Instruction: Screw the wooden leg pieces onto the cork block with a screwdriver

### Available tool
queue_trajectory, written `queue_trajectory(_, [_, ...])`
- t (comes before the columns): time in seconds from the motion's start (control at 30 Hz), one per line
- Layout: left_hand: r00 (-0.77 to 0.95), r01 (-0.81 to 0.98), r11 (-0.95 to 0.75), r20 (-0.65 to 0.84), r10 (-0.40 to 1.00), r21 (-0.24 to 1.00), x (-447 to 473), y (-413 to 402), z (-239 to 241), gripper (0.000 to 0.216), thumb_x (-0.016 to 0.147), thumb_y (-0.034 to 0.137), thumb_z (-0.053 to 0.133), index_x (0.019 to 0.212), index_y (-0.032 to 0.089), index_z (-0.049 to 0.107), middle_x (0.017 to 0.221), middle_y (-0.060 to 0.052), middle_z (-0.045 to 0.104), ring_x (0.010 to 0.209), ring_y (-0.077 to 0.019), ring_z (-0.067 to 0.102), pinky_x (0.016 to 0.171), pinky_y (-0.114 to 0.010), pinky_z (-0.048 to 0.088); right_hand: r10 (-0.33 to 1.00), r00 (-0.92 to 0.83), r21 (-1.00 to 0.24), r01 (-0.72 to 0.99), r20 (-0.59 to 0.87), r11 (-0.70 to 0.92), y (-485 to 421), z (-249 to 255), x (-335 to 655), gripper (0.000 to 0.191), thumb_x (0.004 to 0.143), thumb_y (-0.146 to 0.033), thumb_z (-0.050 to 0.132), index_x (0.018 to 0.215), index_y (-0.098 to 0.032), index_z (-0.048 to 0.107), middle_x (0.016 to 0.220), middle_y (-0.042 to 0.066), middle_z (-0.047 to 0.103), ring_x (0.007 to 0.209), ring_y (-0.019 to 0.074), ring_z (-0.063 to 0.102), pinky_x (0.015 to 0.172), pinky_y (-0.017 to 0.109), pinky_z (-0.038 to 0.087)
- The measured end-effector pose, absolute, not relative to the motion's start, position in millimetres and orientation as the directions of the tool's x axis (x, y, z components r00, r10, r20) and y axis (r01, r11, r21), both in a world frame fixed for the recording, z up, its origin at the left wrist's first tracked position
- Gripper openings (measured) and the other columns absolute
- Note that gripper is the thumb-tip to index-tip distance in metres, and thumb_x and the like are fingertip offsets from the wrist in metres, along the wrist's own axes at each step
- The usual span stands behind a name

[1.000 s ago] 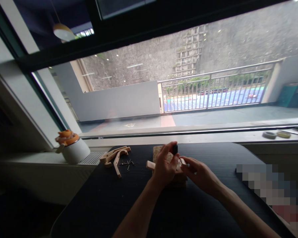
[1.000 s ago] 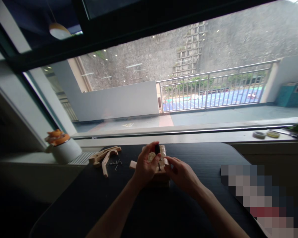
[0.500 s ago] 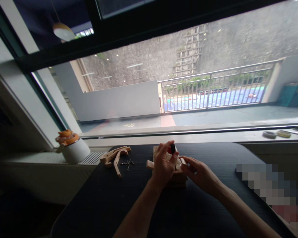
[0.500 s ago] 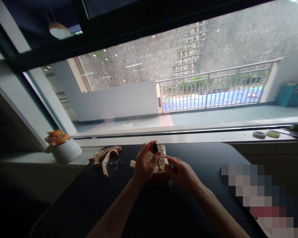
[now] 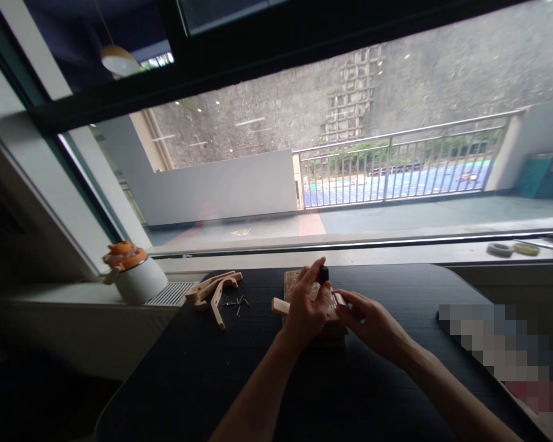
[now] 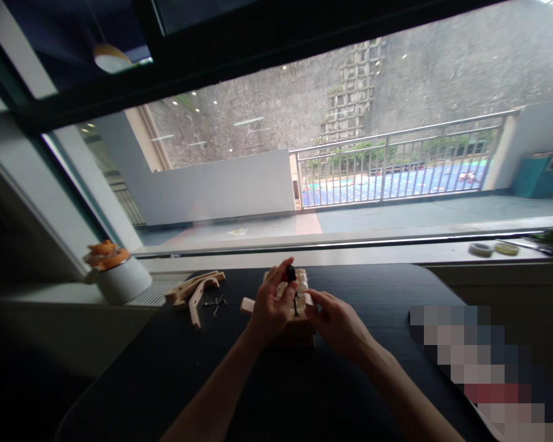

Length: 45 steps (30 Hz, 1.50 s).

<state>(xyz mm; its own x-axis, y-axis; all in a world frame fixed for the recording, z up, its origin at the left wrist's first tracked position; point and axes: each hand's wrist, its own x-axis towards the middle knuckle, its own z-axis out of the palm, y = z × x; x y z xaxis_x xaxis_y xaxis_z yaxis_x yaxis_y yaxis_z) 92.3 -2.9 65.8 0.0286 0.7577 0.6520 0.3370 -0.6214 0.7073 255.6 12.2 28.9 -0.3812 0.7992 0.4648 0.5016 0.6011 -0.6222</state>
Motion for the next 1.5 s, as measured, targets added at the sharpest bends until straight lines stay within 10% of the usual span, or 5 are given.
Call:
queue_trajectory(0.9, [0.067, 0.319, -0.653, 0.671, 0.738, 0.687, 89.7, -0.9, 67.9, 0.041, 0.086, 0.015, 0.05, 0.126, 0.024, 0.053, 0.106, -0.006, 0.059, 0.094, -0.0165, 0.058, 0.088, -0.03, 0.045, 0.806, -0.37, -0.622, 0.514, 0.462, 0.591, 13.4, 25.0, 253.9, 0.039, 0.087, -0.034, 0.049, 0.117, -0.013, 0.062, 0.084, 0.006, 0.068, 0.06, 0.015, 0.057, 0.058, 0.028, 0.048])
queue_trajectory(1.13, [0.056, 0.223, -0.567, 0.57, 0.819, 0.793, 85.5, 0.2, 66.5, 0.044, 0.086, 0.021, 0.053, 0.129, 0.02, 0.048, 0.103, -0.006, 0.065, 0.095, -0.0175, 0.061, 0.089, -0.033, 0.048, 0.78, -0.35, -0.634, 0.456, 0.518, 0.625, 12.3, 71.4, 271.9, 0.054, 0.089, -0.042, 0.049, 0.139, -0.025, 0.04, 0.121, 0.012, 0.059, 0.089, 0.02, 0.063, 0.07, 0.033, 0.055])
queue_trajectory(1.33, [0.026, 0.249, -0.554, 0.566, 0.824, 0.795, 86.9, -3.8, 71.0, 0.044, 0.082, 0.02, 0.057, 0.126, 0.021, 0.05, 0.1, -0.005, 0.067, 0.094, -0.0173, 0.062, 0.09, -0.034, 0.047, 0.63, -0.547, -0.365, 0.521, 0.551, 0.771, 17.6, 148.9, 257.1, 0.029, 0.09, -0.032, 0.046, 0.101, -0.022, 0.071, 0.093, 0.008, 0.068, 0.074, 0.0178, 0.063, 0.063, 0.028, 0.048])
queue_trajectory(1.5, [-0.012, 0.211, -0.531, 0.546, 0.838, 0.82, 84.7, -0.7, 70.4, 0.043, 0.08, 0.019, 0.059, 0.123, 0.019, 0.052, 0.098, -0.005, 0.069, 0.093, -0.0181, 0.063, 0.091, -0.035, 0.046, 0.663, -0.608, -0.478, 0.467, 0.436, 0.744, 34.3, 149.2, 240.8, 0.027, 0.088, -0.031, 0.049, 0.09, -0.021, 0.074, 0.085, 0.005, 0.07, 0.07, 0.0162, 0.063, 0.061, 0.026, 0.047])
